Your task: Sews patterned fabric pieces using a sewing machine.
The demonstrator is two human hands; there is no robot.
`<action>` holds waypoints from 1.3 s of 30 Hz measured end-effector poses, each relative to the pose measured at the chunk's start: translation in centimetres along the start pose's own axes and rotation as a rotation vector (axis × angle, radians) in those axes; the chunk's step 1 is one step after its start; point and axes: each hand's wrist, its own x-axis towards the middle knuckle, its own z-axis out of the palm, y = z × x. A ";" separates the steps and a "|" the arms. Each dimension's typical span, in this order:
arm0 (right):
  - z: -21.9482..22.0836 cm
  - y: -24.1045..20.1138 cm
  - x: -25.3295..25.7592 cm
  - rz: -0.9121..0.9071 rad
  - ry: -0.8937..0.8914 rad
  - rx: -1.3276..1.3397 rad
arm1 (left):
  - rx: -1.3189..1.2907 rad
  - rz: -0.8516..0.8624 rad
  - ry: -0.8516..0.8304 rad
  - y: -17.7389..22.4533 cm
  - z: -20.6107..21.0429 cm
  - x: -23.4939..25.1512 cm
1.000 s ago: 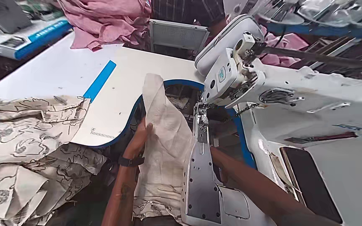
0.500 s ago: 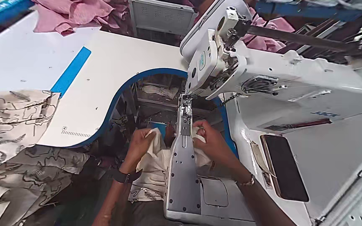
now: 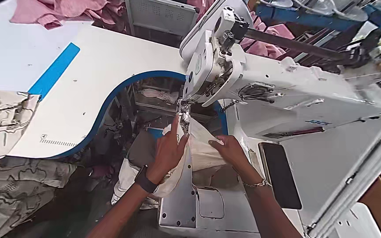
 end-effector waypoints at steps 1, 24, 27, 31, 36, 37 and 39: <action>-0.2 -0.3 0.5 -0.033 -0.033 0.026 | 0.018 0.010 -0.052 -0.3 -0.3 0.0; 3.6 -3.3 -1.1 -0.740 0.189 -0.160 | 0.160 0.496 0.234 -2.7 0.0 0.5; 3.4 -3.8 -1.7 -0.749 0.160 -0.318 | 0.087 0.489 0.209 -2.8 -0.1 0.5; 3.4 -3.7 -1.7 -0.722 0.251 -0.404 | 0.010 0.473 0.222 -2.9 0.0 0.5; 3.6 -3.0 -1.1 -0.737 0.201 -0.280 | 0.084 0.482 0.239 -3.2 0.4 0.5; 3.8 -3.0 -1.0 -0.742 0.177 -0.246 | 0.097 0.485 0.244 -3.3 0.5 0.4; 4.1 -3.0 -1.2 -0.720 0.207 -0.173 | 0.109 0.485 0.233 -3.3 0.4 0.3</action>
